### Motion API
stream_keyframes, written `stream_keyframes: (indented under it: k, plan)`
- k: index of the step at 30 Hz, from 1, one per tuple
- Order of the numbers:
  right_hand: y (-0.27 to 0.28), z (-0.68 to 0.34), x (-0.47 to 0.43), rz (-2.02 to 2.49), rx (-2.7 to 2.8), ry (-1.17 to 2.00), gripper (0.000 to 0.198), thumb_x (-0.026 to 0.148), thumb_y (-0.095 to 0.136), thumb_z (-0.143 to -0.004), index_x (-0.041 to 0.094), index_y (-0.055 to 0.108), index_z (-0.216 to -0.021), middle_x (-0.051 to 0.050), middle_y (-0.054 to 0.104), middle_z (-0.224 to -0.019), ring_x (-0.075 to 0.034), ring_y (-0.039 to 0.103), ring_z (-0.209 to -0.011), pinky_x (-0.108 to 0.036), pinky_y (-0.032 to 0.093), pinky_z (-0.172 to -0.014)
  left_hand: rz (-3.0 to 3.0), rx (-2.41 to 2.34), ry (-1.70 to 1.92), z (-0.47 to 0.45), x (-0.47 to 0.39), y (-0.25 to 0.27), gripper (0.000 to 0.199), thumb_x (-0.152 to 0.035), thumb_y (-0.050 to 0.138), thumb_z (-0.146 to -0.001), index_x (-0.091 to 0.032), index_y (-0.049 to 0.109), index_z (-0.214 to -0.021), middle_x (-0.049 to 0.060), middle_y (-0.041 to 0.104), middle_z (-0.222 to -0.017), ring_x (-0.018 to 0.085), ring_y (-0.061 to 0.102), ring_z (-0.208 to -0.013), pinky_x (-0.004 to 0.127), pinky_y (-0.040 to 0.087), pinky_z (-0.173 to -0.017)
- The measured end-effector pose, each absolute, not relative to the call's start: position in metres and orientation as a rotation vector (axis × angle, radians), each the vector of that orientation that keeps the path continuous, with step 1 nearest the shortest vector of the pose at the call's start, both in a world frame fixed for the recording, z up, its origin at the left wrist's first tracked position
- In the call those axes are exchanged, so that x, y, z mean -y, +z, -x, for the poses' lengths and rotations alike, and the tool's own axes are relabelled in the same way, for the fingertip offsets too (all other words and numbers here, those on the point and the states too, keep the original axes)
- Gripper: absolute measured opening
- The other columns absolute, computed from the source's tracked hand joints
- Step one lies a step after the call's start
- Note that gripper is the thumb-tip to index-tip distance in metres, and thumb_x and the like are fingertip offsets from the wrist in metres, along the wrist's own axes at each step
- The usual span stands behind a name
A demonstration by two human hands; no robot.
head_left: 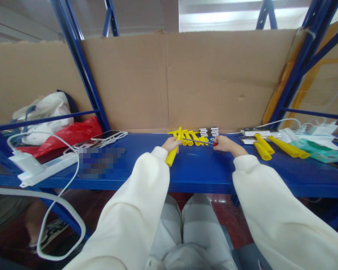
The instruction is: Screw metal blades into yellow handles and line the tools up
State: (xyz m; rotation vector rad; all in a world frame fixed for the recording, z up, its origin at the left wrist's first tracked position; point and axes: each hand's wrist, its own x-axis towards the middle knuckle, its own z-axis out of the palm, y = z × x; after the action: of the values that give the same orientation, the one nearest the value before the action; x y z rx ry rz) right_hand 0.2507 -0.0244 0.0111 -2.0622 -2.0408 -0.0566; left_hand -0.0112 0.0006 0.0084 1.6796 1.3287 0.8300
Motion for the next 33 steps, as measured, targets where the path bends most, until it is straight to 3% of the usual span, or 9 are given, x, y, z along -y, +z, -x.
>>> stream_keyframes:
  k: [21, 33]
  plan:
    - [0.010, -0.252, 0.024, 2.061, 2.053, -0.039, 0.012, 0.016, 0.066, -0.067, 0.020, 0.058, -0.075, -0.001, 0.063, -0.072, -0.015, 0.056, -0.066, -0.023, 0.038, -0.057, -1.686, -1.335, 0.847, 0.010, 0.005, 0.011, 0.014, -0.012, 0.055, -0.079, -0.013, 0.066, -0.088, -0.005, 0.047, -0.038, 0.014, 0.049, -0.038, 0.023, 0.041, -0.046]
    - [0.005, -0.246, 0.023, 1.813, 2.228, 0.187, 0.014, 0.010, 0.063, -0.068, 0.019, 0.060, -0.078, -0.001, 0.066, -0.073, -0.016, 0.060, -0.068, -0.024, 0.043, -0.062, -1.731, -1.262, 0.858, 0.005, 0.014, 0.015, 0.018, -0.008, 0.051, -0.082, -0.011, 0.064, -0.095, -0.008, 0.046, -0.037, 0.011, 0.045, -0.033, 0.020, 0.038, -0.042]
